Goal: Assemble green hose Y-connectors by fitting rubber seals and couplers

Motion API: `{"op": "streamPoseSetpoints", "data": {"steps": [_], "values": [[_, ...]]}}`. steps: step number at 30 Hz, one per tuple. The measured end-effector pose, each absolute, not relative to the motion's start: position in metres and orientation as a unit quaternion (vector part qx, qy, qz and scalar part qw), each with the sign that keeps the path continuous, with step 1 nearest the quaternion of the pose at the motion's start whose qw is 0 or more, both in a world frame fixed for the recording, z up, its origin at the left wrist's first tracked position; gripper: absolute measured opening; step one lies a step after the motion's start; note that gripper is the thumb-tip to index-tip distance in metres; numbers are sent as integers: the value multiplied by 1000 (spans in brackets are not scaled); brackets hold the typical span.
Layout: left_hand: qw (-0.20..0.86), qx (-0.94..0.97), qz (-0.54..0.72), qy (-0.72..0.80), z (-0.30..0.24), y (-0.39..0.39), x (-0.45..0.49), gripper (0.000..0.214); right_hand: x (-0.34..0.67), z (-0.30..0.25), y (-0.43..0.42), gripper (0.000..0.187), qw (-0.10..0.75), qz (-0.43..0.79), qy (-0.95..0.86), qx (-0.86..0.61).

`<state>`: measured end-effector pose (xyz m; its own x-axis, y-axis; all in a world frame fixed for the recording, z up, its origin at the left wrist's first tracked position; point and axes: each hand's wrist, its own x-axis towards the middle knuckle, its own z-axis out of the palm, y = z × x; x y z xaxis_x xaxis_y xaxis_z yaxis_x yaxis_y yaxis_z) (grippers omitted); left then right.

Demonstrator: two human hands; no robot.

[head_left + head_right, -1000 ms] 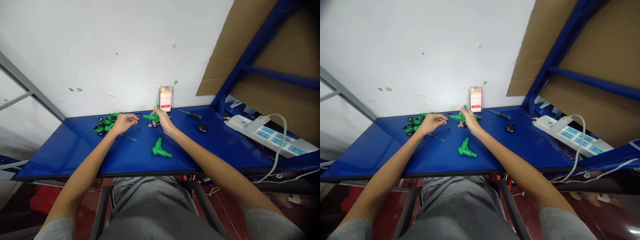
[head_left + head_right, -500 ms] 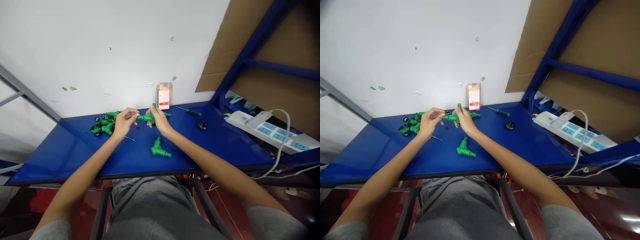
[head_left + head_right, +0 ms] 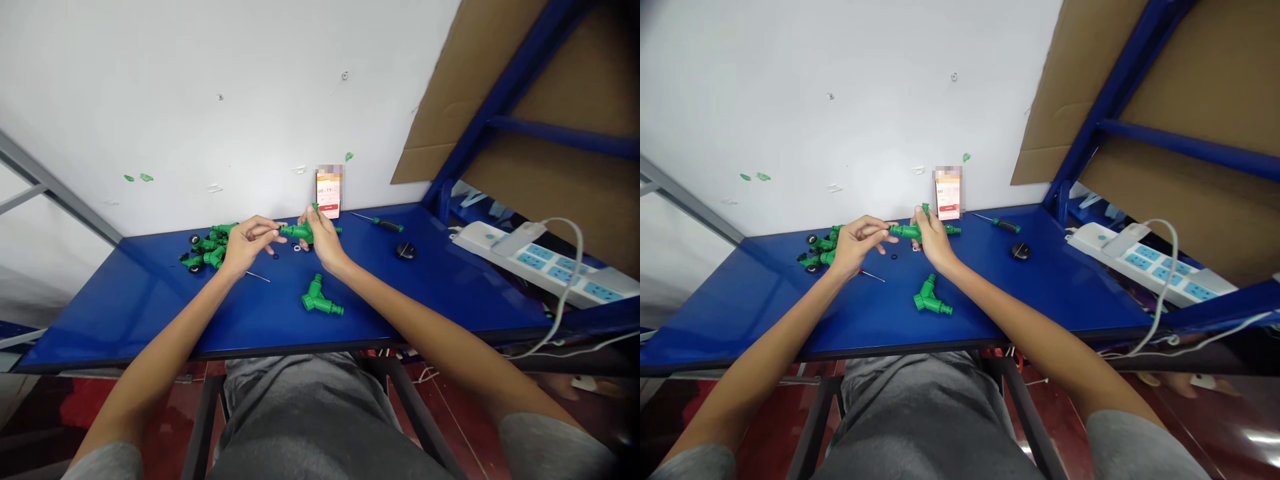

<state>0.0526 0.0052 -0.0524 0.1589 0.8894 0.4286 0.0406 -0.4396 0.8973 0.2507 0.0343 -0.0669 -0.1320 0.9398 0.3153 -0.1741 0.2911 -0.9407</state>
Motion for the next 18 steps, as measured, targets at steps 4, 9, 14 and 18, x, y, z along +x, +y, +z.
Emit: {"op": "streamPoseSetpoints", "data": {"steps": [4, 9, 14, 18], "values": [[383, 659, 546, 347, -52, 3, 54, 36, 251, -66, 34, 73, 577, 469, -573, -343], [376, 644, 563, 358, -57, 5, 58, 37, 252, -68, 34, 72, 576, 440, -587, -361], [377, 633, 583, 342, -62, 6, 61, 36, 251, -68, 30, 70, 582, 435, -590, -351], [375, 647, 585, 314, -63, 3, 62, 33, 249, -66, 28, 71, 587, 421, -586, -367]]}}
